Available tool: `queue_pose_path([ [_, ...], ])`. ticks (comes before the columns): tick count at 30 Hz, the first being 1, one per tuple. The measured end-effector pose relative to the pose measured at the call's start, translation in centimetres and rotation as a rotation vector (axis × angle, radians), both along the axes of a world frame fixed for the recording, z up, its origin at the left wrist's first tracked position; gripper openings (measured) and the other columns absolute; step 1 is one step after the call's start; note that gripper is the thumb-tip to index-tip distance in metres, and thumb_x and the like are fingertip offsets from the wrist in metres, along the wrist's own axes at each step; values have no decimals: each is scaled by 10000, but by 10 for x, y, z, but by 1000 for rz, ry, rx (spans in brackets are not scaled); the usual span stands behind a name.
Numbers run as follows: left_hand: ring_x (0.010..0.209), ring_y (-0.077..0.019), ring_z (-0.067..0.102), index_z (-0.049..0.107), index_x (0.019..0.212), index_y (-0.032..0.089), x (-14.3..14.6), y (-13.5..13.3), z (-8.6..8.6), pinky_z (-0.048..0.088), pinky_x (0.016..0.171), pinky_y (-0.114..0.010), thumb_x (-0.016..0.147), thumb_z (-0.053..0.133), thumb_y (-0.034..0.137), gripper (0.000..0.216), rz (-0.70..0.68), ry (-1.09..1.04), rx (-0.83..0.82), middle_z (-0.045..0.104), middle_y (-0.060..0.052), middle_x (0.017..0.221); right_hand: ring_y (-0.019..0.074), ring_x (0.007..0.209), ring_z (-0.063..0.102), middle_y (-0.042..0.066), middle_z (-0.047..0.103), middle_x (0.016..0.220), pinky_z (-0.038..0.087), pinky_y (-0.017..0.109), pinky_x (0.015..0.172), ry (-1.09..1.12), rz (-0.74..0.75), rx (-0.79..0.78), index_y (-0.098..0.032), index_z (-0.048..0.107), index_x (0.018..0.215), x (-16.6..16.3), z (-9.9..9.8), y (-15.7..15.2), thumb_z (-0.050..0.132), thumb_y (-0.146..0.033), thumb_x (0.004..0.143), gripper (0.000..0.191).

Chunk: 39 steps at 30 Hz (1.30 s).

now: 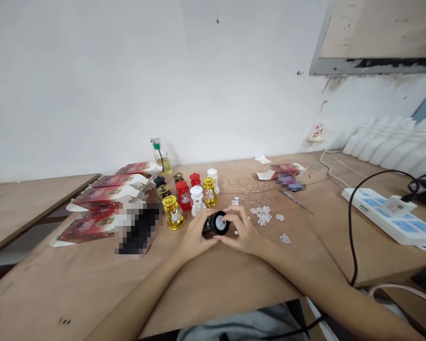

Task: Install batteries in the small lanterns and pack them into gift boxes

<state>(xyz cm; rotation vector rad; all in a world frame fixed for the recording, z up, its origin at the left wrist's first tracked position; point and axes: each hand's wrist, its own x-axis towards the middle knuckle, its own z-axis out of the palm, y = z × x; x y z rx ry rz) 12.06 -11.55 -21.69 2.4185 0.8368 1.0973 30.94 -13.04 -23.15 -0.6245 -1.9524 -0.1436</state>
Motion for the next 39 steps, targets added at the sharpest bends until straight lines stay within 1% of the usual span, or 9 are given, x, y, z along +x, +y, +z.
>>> queue_pose_path([
  [4,1055,-246,586,506,1151,183,0,4,-3,468,916,-366,812,641,404,426,-19,3,6,608,-113,1136,243,1055,548,126,468,1107,522,403,874,2,-20,-19,-205,441,1148,0,1,0,652,-340,838,398],
  [11,1065,-246,582,503,1168,185,-2,6,-1,471,913,-360,834,599,396,406,6,68,-13,604,-110,1144,231,1074,536,128,450,1113,535,364,861,23,7,-75,-190,463,1139,1,2,-2,653,-387,845,402],
  [15,1047,-249,584,508,1162,187,-3,7,-2,473,897,-361,833,591,445,426,0,89,-26,600,-108,1136,235,1082,532,123,457,1111,523,387,889,28,12,-95,-192,459,1143,1,2,-2,650,-386,848,402],
  [20,1058,-249,578,481,1190,183,-4,8,-4,467,895,-354,839,590,391,422,-8,93,-2,586,-113,1146,233,1076,532,123,454,1108,542,353,825,66,37,-142,-192,459,1124,0,1,-1,666,-375,832,402],
  [22,1066,-254,573,478,1187,180,-4,7,-4,464,899,-359,841,581,386,415,-4,101,4,582,-117,1148,231,1078,530,121,454,1106,539,352,830,70,43,-157,-190,455,1119,0,1,-1,672,-366,827,404],
  [26,1044,-262,575,489,1174,184,-4,7,-4,465,887,-376,846,551,468,439,9,137,-6,583,-117,1121,234,1078,532,113,458,1105,528,363,847,53,50,-223,-201,446,1096,1,0,-1,704,-370,797,430],
  [30,1017,-263,580,505,1164,179,-5,7,-5,467,871,-378,844,529,530,476,6,175,4,588,-117,1103,234,1069,532,106,458,1101,528,352,823,31,89,-302,-207,430,1061,3,-2,2,734,-367,767,452],
  [35,1002,-261,581,517,1138,174,-5,6,-2,467,861,-381,837,552,447,408,7,196,8,595,-114,1091,222,1031,524,99,443,1087,519,359,831,28,125,-331,-206,408,1042,3,-1,4,752,-328,745,471],
  [39,994,-257,580,520,1125,184,-4,6,0,468,859,-377,819,565,389,370,12,213,5,599,-108,1084,202,978,522,88,435,1075,520,336,787,13,133,-388,-210,400,1015,4,0,5,765,-318,722,481],
])
